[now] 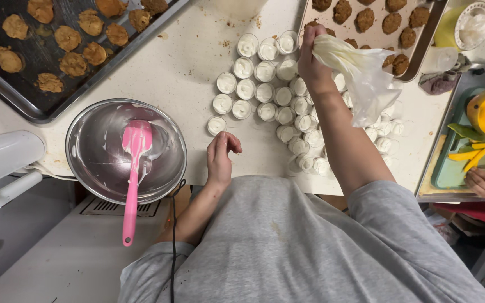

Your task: The person pipes white frosting into small clear cups using a piping bag, then places baked cookies on top of the frosting in each cup. The person works methodically across rows of cups on a countertop.

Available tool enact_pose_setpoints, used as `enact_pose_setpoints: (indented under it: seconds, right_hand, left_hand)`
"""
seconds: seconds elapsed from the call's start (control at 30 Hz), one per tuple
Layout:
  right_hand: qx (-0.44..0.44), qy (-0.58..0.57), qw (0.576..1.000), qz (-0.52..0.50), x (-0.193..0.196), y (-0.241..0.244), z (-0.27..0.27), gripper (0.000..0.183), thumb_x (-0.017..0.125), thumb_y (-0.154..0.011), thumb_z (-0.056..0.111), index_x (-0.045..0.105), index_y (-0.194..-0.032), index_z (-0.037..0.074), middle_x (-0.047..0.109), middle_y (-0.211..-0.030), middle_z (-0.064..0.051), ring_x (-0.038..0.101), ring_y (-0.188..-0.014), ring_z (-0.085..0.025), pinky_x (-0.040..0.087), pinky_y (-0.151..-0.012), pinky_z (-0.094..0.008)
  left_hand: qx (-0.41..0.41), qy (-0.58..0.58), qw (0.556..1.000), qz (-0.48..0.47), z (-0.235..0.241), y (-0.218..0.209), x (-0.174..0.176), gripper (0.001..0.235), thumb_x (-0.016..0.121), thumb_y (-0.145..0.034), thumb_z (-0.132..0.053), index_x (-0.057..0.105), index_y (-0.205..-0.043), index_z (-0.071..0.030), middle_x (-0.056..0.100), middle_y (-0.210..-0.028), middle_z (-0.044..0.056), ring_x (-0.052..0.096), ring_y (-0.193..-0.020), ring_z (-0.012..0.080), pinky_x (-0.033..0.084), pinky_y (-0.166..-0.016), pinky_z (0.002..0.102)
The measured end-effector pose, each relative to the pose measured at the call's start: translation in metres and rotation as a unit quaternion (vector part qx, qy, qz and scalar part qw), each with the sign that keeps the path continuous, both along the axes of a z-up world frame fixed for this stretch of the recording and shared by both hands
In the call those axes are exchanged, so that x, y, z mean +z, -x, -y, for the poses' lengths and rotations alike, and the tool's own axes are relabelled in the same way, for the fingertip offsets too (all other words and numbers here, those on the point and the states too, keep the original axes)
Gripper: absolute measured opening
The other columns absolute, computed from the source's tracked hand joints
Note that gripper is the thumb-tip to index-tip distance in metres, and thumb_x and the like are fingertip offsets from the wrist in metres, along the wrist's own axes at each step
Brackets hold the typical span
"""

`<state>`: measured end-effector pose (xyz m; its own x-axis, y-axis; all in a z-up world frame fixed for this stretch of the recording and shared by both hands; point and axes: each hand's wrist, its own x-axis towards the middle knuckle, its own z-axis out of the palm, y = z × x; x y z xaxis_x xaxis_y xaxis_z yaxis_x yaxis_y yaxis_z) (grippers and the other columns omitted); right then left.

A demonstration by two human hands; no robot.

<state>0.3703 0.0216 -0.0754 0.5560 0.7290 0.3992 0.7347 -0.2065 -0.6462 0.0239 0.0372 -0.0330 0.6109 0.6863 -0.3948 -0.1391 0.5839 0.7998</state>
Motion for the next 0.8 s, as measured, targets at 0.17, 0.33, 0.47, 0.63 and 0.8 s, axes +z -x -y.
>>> enact_pose_setpoints:
  seconds: [0.17,0.33,0.47,0.63,0.8]
  right_hand:
    - [-0.017,-0.011,0.999,-0.035,0.005,-0.007,0.004,0.033,0.045,-0.12,0.024,0.049,-0.092,0.007,0.049,-0.065,-0.002,0.047,-0.056,-0.013,0.038,-0.053,-0.032]
    - [-0.048,-0.084,0.987,-0.131,0.012,-0.025,-0.001,0.029,0.045,-0.117,0.027,0.052,-0.096,0.008,0.05,-0.062,0.002,0.047,-0.052,-0.008,0.037,-0.05,-0.027]
    - [-0.033,-0.112,0.975,-0.188,0.008,-0.04,-0.026,0.028,0.046,-0.117,0.027,0.051,-0.096,0.008,0.047,-0.064,0.002,0.044,-0.052,-0.007,0.035,-0.049,-0.027]
    - [-0.021,-0.044,0.997,-0.055,0.0,-0.042,-0.049,0.031,0.046,-0.118,0.025,0.052,-0.095,0.006,0.046,-0.061,0.0,0.046,-0.053,-0.012,0.036,-0.052,-0.031]
    - [-0.011,-0.002,0.995,0.094,-0.004,-0.04,-0.057,0.036,0.043,-0.122,0.026,0.051,-0.094,0.007,0.048,-0.07,-0.004,0.05,-0.065,-0.021,0.04,-0.062,-0.037]
  left_hand:
    - [0.007,0.007,1.0,0.0,0.0,0.0,-0.004,0.039,0.036,-0.113,-0.031,0.053,-0.087,-0.007,0.056,-0.081,0.004,0.055,-0.075,0.0139,0.045,-0.073,0.03]
    - [0.005,0.017,1.0,-0.001,-0.002,-0.005,-0.006,0.039,0.036,-0.112,-0.031,0.053,-0.087,-0.007,0.057,-0.081,0.004,0.054,-0.075,0.0138,0.044,-0.073,0.03]
    - [0.004,0.01,1.0,-0.003,-0.004,-0.008,-0.009,0.039,0.037,-0.112,-0.031,0.053,-0.086,-0.007,0.057,-0.08,0.004,0.055,-0.075,0.0138,0.044,-0.073,0.03]
    - [0.014,0.008,1.0,-0.012,-0.008,-0.008,-0.01,0.039,0.037,-0.112,-0.032,0.053,-0.086,-0.007,0.057,-0.08,0.004,0.054,-0.075,0.0137,0.044,-0.073,0.03]
    - [0.017,0.002,1.0,-0.02,-0.011,-0.008,-0.01,0.041,0.036,-0.112,-0.033,0.053,-0.086,-0.007,0.058,-0.079,0.004,0.054,-0.075,0.0136,0.044,-0.074,0.03]
